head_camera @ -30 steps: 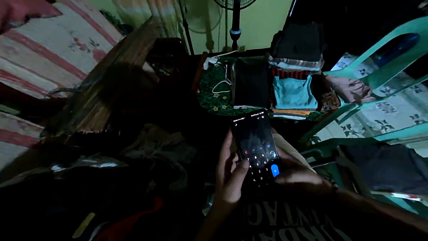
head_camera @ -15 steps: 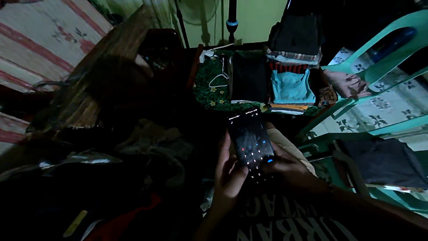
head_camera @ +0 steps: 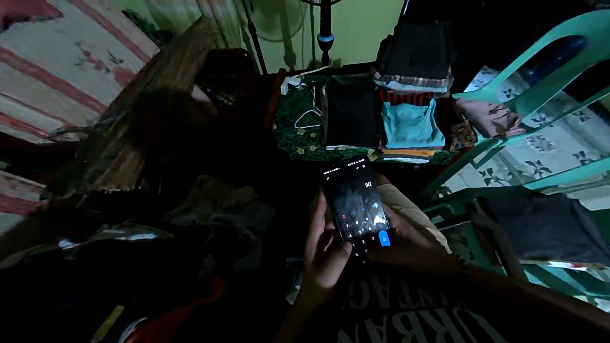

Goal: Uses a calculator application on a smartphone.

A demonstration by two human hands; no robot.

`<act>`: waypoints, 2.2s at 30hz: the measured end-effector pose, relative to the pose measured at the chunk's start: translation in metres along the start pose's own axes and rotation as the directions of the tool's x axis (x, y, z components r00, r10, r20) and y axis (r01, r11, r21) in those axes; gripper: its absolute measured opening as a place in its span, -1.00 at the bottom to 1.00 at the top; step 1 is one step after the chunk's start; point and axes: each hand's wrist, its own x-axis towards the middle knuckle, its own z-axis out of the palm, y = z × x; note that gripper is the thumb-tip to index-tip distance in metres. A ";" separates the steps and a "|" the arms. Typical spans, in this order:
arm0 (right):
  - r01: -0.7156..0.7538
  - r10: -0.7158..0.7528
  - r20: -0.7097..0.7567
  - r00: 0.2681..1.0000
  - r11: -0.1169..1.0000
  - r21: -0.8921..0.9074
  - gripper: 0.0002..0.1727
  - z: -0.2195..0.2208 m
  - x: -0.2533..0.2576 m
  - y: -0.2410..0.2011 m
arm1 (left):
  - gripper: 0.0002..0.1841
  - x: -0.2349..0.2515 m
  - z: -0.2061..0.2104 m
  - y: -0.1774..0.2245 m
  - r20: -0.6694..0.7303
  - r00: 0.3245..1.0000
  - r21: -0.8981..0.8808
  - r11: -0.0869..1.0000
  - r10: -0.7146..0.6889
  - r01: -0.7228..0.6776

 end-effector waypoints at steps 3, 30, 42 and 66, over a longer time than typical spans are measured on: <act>0.000 0.000 -0.005 1.000 1.000 0.010 -0.19 0.001 0.000 -0.001 | -0.03 0.000 -0.001 -0.001 0.010 1.000 -0.007 1.000 0.007 -0.007; 0.066 -0.069 0.034 0.997 0.994 0.088 -0.27 -0.004 -0.003 0.007 | 0.02 -0.001 0.001 0.001 0.045 0.999 -0.026 0.999 -0.018 0.019; 0.036 -0.045 0.025 0.999 0.962 0.272 -0.37 -0.010 -0.002 0.012 | 0.04 -0.001 0.001 0.000 0.084 0.996 -0.068 0.998 0.000 0.006; 0.050 -0.051 -0.005 0.999 0.946 0.321 -0.42 -0.007 -0.004 0.010 | 0.03 -0.001 0.001 0.000 0.105 0.994 -0.018 1.000 0.010 -0.008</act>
